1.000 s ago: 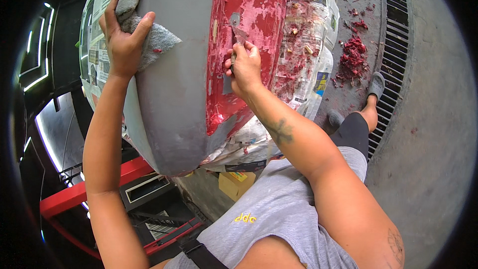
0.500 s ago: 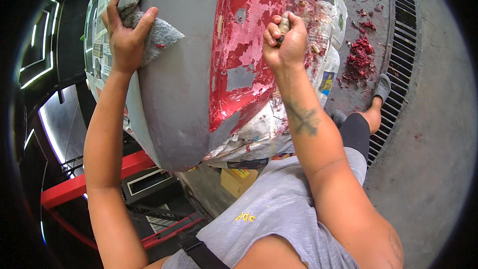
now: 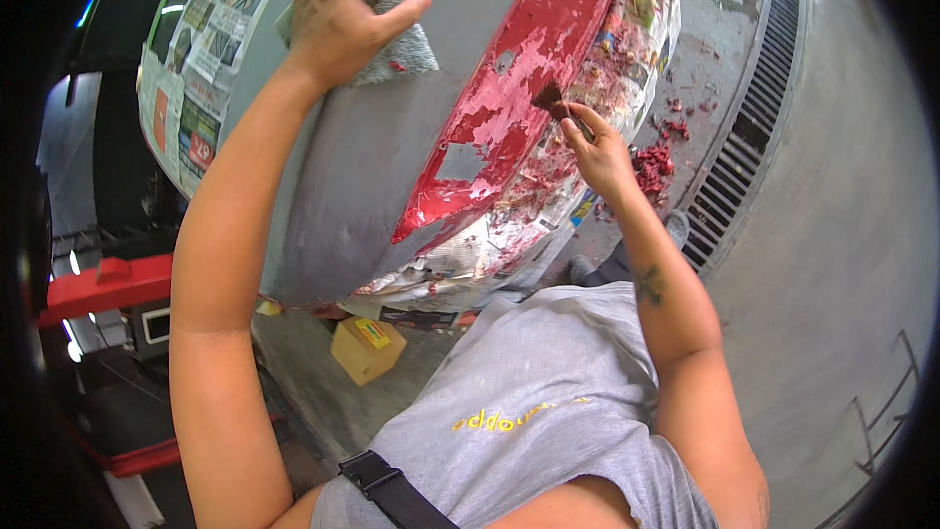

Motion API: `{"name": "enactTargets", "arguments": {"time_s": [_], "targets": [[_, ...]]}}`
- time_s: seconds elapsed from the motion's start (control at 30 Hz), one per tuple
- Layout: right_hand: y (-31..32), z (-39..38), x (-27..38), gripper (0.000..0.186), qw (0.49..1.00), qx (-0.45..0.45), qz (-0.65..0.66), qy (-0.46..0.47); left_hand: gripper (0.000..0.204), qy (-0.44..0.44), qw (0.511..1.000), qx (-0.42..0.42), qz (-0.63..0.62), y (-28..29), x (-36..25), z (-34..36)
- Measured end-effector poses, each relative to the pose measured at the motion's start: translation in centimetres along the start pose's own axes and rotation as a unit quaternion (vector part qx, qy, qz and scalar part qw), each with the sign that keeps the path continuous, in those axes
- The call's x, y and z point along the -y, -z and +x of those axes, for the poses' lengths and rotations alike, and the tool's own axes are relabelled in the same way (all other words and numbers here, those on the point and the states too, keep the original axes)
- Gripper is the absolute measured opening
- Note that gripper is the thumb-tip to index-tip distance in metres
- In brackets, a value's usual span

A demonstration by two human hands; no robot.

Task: The person scrapes red paint residue from a gray car part using a scraper and a cloth, then pours yellow paint into a tray and applies it with a brush to the same part. The part is masked with newspaper and tape during the process.

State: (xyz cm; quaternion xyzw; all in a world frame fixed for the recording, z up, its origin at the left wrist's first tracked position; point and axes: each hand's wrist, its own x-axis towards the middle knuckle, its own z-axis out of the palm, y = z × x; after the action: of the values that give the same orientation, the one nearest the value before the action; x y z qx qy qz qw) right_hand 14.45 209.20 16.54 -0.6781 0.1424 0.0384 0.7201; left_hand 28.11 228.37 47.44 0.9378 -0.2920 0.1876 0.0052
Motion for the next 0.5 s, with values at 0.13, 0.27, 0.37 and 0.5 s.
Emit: {"name": "enactTargets", "arguments": {"time_s": [0.13, 0.27, 0.37, 0.5], "targets": [[4.9, 3.1, 5.2, 0.041, 0.932, 0.078, -0.349, 0.067, 0.099, -0.033, 0.999, -0.021, 0.020, 0.1, 0.2, 0.2], [6.4, 8.3, 11.0, 0.026, 0.860, 0.177, -0.437, 0.196, 0.102, 0.000, 1.000, 0.000, 0.015, -0.3, 0.5, 0.0], [5.9, 12.1, 14.3, 0.025, 0.801, 0.221, -0.493, 0.257, 0.102, 0.020, 0.998, -0.013, 0.051, -0.8, 0.0, 0.2], [4.0, 15.0, 16.6, 0.025, 0.728, 0.259, -0.551, 0.315, 0.097, 0.069, 0.995, -0.032, 0.060, -0.7, -1.5, 0.3]]}}
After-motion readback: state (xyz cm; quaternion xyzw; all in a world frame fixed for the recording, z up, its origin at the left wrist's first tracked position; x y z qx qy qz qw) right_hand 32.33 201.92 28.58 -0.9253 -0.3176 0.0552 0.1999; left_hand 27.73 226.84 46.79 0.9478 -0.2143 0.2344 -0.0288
